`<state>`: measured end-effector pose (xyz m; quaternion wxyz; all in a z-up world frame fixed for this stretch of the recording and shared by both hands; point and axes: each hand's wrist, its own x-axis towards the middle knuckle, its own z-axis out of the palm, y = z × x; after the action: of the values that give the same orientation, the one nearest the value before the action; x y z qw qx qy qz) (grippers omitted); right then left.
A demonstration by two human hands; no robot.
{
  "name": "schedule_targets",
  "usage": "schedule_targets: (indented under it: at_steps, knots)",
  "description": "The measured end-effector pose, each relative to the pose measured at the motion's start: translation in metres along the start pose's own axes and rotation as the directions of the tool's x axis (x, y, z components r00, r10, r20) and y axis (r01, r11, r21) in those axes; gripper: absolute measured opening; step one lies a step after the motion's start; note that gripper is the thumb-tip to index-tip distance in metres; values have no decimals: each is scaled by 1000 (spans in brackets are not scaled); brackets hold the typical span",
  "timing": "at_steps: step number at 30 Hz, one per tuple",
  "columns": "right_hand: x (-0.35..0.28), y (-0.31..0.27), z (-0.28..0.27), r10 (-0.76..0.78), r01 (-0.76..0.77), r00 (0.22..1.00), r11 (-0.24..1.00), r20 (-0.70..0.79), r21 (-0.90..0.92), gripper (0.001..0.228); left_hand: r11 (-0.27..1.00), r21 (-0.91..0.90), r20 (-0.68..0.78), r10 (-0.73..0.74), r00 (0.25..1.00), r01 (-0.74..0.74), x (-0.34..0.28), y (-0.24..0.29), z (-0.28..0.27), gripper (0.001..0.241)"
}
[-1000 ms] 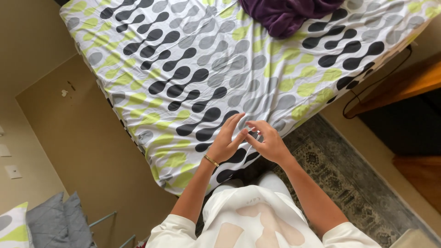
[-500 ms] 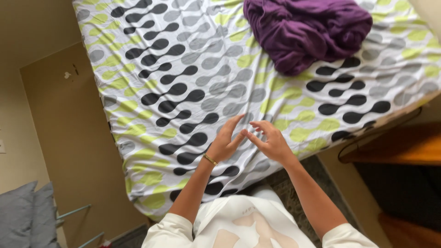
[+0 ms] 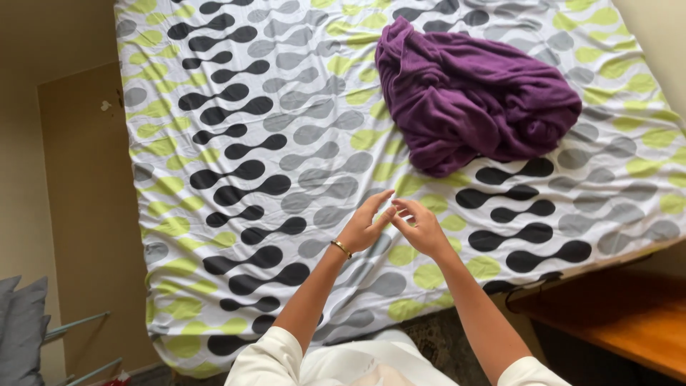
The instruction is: The person removes a brown pillow from a purple bathrobe on the bed and places it on a nearby chair. Then, the person unfolds the purple bathrobe on the bed, spreads it out, and begins folding it by hand.
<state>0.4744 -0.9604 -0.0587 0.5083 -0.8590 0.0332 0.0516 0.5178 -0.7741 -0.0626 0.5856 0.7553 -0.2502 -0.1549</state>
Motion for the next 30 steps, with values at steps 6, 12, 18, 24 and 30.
schedule_targets:
  at_steps: [6, 12, 18, 24, 30]
  knots:
    - [53, 45, -22, 67, -67, 998, 997, -13, 24, 43, 1000, 23, -33, -16, 999, 17, 60, -13, 8, 53]
    - [106, 95, -18, 307, -296, 952, 917, 1, 266, 46, 992, 14, -47, -122, 991, 123, 108, -57, 16, 49]
    - [161, 169, -5, 551, -513, 818, 829, -168, 221, 77, 986, -17, -35, -166, 986, 165, 133, -76, 36, 46]
    - [202, 227, -11, 794, -638, 577, 584, -190, 502, 128, 970, -37, -42, -241, 970, 239, 123, -94, 46, 43]
    - [253, 381, 18, 806, -651, 517, 588, -288, 479, 89, 958, -9, -28, -286, 958, 286, 106, -98, 35, 40]
